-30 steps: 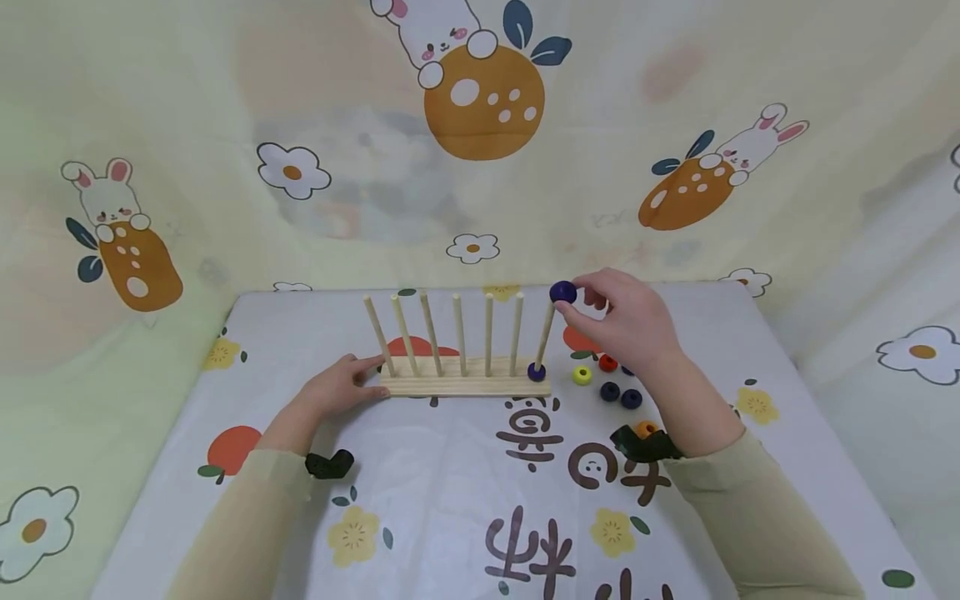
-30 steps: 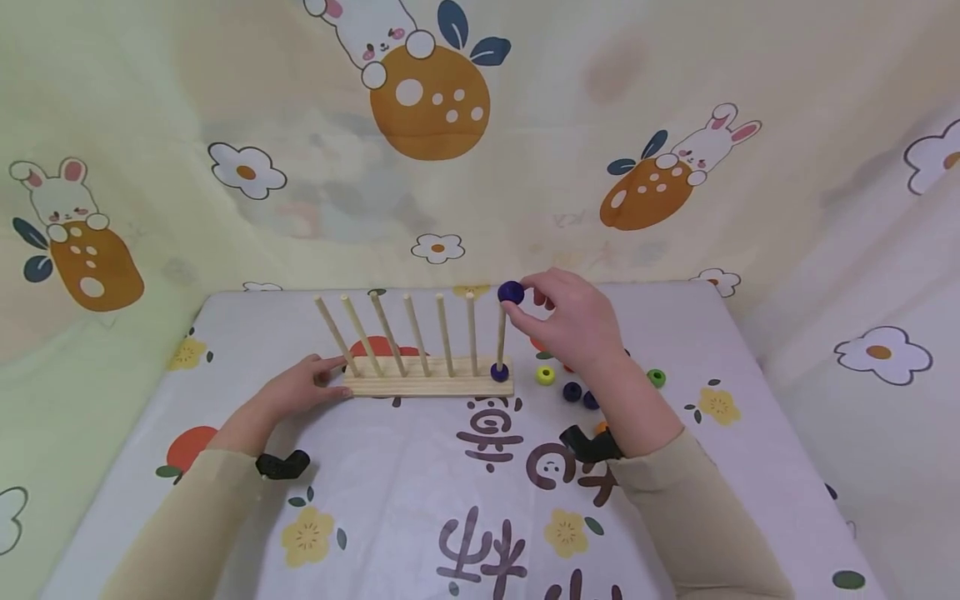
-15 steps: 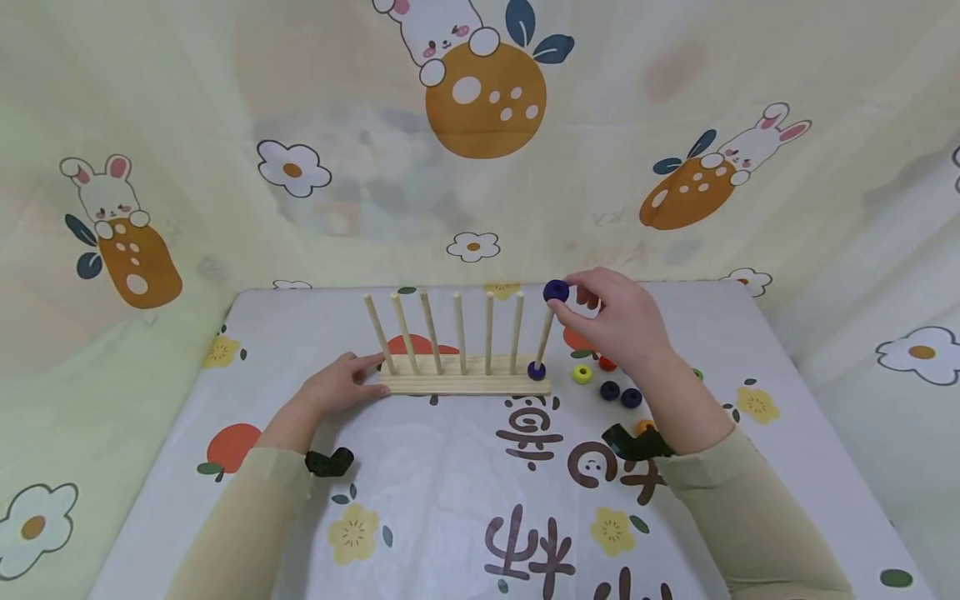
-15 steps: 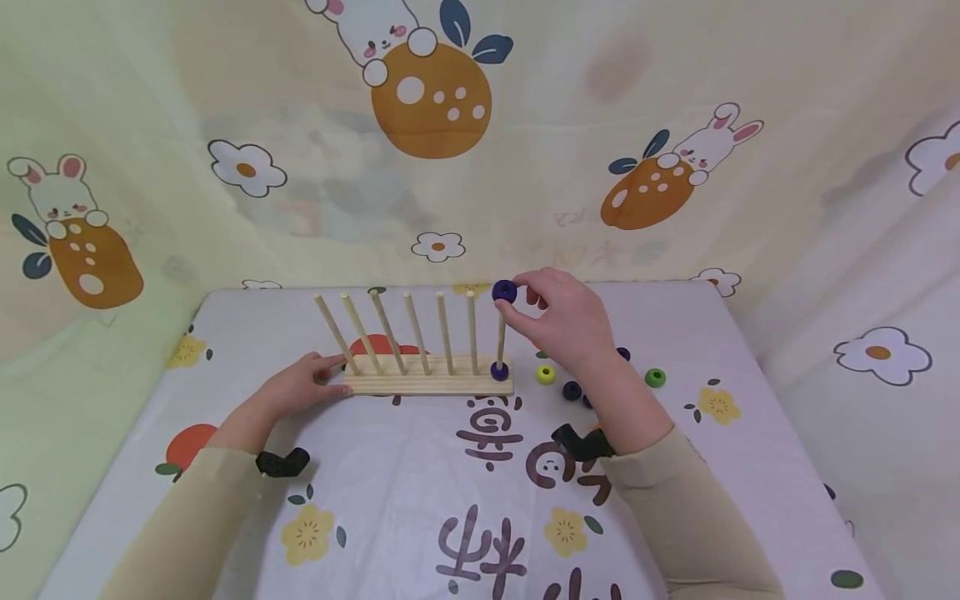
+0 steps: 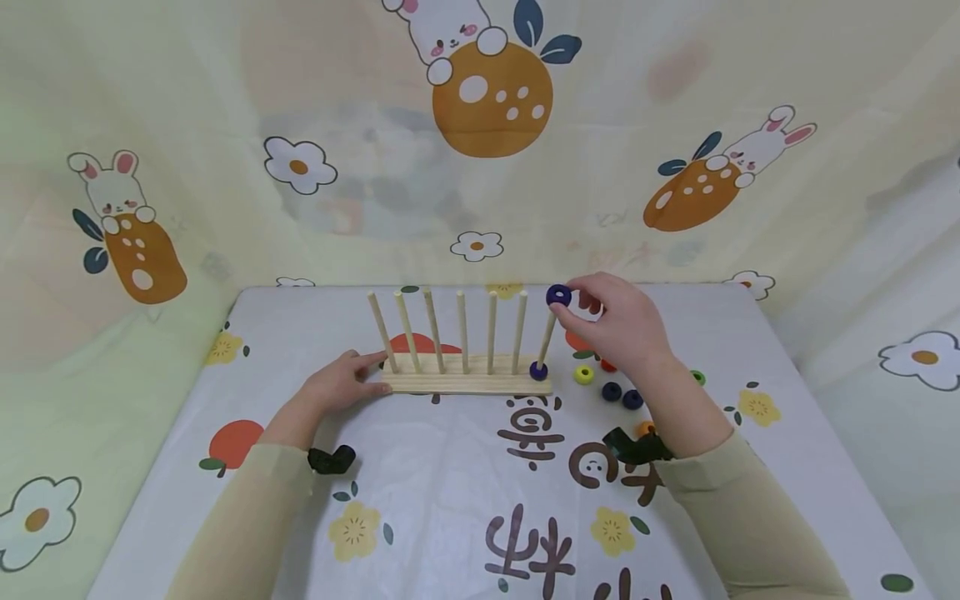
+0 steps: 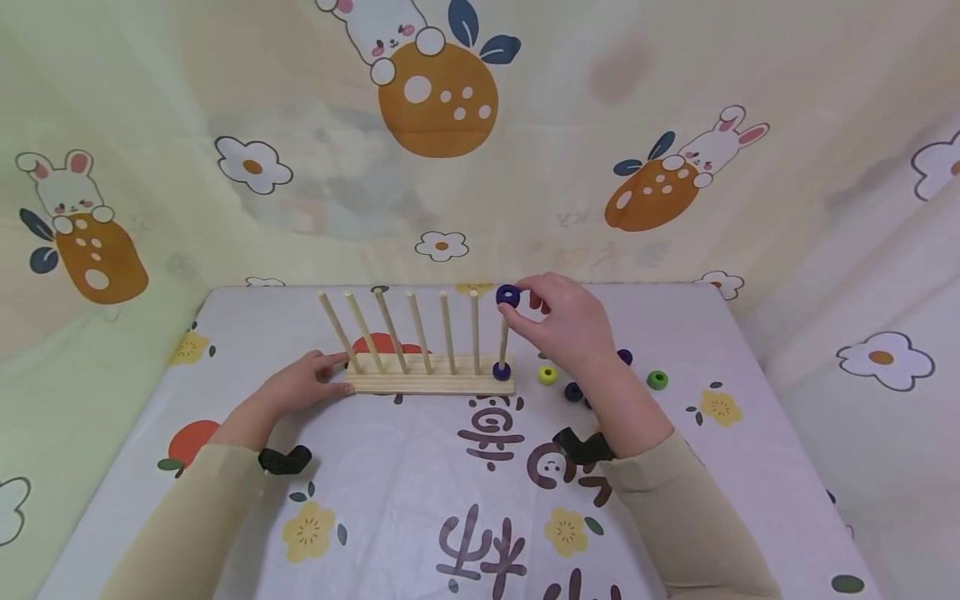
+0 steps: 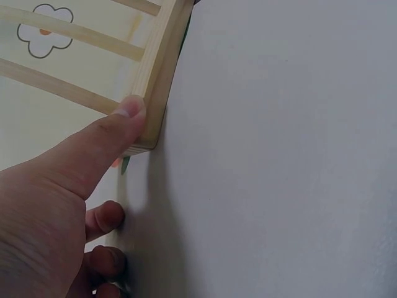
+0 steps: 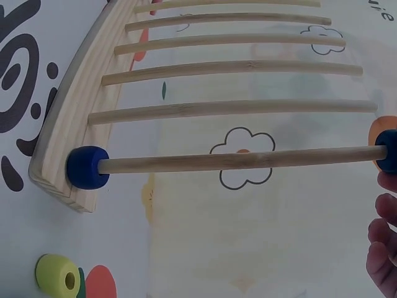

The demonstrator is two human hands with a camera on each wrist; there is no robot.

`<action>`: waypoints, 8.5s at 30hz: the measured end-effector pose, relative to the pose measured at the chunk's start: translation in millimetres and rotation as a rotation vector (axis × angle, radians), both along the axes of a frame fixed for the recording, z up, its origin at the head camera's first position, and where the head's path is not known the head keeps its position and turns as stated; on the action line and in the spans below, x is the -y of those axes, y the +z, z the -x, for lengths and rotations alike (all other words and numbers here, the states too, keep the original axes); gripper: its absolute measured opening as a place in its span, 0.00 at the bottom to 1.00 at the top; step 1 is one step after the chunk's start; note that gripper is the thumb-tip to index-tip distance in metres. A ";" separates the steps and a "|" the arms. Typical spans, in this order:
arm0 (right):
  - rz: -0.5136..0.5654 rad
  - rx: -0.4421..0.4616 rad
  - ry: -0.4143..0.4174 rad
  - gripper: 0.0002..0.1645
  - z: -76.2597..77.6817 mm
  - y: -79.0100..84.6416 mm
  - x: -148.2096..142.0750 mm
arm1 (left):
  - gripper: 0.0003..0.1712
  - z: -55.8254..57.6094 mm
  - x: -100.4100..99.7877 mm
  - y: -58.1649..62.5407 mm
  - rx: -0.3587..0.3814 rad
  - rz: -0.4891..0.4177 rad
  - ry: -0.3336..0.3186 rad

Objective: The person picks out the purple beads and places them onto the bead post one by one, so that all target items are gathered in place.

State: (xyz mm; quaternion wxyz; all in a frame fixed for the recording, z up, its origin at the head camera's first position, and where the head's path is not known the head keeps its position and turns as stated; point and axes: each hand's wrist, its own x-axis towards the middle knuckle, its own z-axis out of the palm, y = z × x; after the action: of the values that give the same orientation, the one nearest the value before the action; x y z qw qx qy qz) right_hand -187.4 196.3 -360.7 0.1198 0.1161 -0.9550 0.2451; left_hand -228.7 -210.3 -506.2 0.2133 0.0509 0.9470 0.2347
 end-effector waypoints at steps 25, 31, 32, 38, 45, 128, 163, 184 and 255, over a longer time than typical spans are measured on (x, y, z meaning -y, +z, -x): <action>-0.036 0.015 0.003 0.23 1.7 -6.6 -3.6 | 0.45 -1.4 -2.1 2.6 0.002 0.002 -0.013; -0.052 0.037 -0.004 0.23 1.5 -7.4 -5.6 | 0.45 -1.5 -2.3 2.7 0.005 0.002 -0.010; -0.056 0.045 -0.004 0.23 1.5 -7.8 -6.3 | 0.45 -1.6 -2.4 2.7 0.004 0.001 -0.011; -0.072 0.089 0.010 0.24 1.4 -12.0 -14.3 | 0.45 -2.4 -1.9 3.0 0.002 -0.002 -0.008; -0.085 0.094 0.047 0.25 -0.5 -22.3 -28.4 | 0.44 -2.4 -0.5 1.9 -0.007 0.003 -0.016; -0.311 0.513 0.033 0.30 -20.1 -129.0 -127.6 | 0.44 -2.5 -1.9 3.1 -0.012 0.008 0.000; -0.302 0.463 0.045 0.28 -20.4 -121.0 -128.8 | 0.43 -0.4 -2.9 1.4 -0.015 0.031 -0.004; -0.288 0.325 0.013 0.18 -20.5 -89.4 -119.4 | 0.44 -2.2 -2.8 2.0 -0.004 0.016 0.002; 0.115 -0.301 0.111 0.17 1.4 -19.0 -27.8 | 0.44 -3.2 -2.8 4.5 0.000 0.011 0.001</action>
State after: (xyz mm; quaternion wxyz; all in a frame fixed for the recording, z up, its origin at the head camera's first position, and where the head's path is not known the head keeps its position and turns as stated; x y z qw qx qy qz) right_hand -188.9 224.1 -379.7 0.2543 0.1971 -0.9028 0.2852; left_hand -225.6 -207.5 -501.7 0.2134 0.0490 0.9484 0.2295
